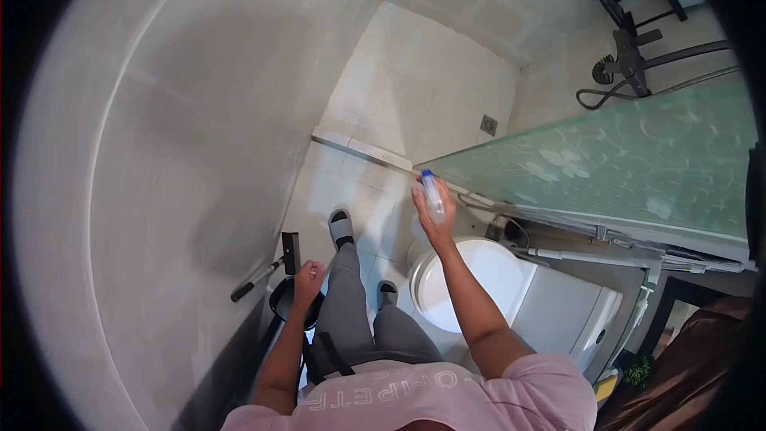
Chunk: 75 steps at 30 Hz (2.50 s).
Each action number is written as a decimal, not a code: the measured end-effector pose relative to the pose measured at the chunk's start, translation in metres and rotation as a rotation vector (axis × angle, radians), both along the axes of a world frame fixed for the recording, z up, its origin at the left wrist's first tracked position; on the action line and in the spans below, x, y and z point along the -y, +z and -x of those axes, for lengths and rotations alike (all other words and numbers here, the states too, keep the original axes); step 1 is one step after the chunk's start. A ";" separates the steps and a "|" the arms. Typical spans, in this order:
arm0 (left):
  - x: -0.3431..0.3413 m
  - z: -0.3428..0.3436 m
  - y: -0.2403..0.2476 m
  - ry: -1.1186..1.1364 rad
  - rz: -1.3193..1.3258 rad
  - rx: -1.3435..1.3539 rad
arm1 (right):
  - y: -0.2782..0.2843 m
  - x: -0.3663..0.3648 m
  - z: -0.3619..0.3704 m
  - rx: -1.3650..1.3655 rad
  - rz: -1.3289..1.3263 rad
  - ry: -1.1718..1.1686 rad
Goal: The person cleans a bathroom by spraying disinfectant into the toilet bowl and around the shower area. They handle a green cloth, a dustpan, and multiple cleaning bottles, moving between the toilet and shower to apply the cleaning agents.
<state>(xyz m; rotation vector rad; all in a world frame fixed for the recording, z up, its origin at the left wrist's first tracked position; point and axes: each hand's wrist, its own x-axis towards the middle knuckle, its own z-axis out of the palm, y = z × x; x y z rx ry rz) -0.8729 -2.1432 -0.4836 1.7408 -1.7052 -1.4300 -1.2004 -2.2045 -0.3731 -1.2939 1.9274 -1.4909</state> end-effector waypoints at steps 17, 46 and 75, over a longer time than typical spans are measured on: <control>0.210 0.086 -0.005 -0.368 0.137 0.006 | -0.032 0.222 0.044 0.083 0.039 -0.264; 0.426 0.419 -0.001 -0.734 0.007 -0.382 | -0.042 0.358 0.379 0.407 0.132 -0.998; 0.509 0.517 -0.159 -0.685 -0.570 0.091 | -0.290 0.455 0.783 0.296 -0.447 -1.342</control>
